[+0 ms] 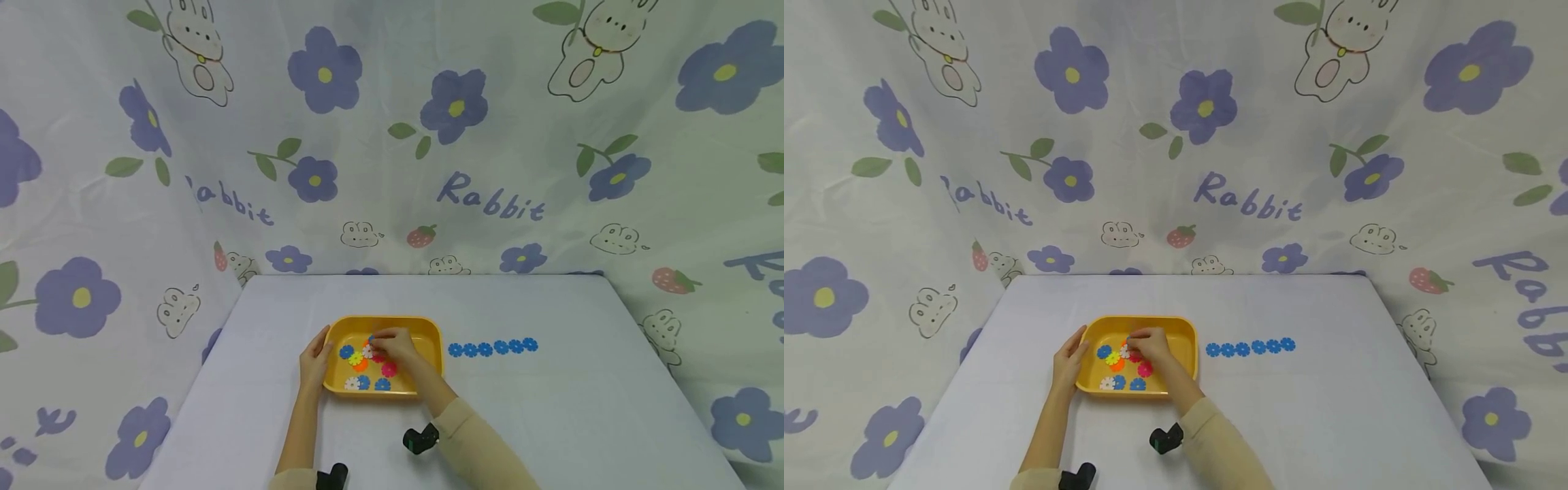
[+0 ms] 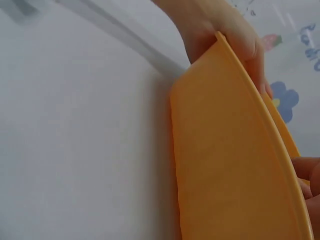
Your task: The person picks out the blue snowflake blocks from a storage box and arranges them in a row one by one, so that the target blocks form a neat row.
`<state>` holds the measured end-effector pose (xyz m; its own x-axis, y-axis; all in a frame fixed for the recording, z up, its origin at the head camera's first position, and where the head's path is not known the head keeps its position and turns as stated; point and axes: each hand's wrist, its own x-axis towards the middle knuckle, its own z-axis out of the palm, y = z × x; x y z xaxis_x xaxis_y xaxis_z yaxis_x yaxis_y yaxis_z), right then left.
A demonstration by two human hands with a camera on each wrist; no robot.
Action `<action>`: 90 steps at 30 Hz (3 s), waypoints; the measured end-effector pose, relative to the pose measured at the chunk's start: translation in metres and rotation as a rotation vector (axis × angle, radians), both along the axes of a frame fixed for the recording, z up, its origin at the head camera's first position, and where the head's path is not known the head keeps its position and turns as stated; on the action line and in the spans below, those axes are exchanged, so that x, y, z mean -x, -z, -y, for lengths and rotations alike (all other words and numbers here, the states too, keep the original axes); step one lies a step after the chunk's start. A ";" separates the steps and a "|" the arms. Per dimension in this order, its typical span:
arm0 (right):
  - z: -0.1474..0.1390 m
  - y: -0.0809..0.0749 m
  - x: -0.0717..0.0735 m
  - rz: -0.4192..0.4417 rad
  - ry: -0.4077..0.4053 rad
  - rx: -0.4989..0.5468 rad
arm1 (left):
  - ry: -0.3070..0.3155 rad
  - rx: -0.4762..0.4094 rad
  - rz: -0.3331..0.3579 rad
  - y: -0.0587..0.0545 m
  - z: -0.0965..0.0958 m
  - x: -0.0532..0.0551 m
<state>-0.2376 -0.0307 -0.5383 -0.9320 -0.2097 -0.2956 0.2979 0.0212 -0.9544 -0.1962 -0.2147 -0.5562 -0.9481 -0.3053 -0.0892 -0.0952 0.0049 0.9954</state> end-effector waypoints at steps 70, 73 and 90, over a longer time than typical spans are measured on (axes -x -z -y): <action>0.032 -0.003 -0.009 -0.148 -0.008 -0.288 | -0.005 -0.021 0.000 -0.003 0.000 0.000; 0.035 -0.001 -0.009 -0.057 -0.082 -0.165 | -0.006 -0.025 -0.001 -0.002 0.001 -0.001; 0.069 0.008 -0.011 0.138 -0.166 0.152 | 0.009 -0.062 -0.004 -0.002 0.002 -0.005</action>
<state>-0.2267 -0.0994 -0.5465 -0.8344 -0.4079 -0.3706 0.4296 -0.0602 -0.9010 -0.1916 -0.2171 -0.5539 -0.9511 -0.2908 -0.1038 -0.0915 -0.0558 0.9942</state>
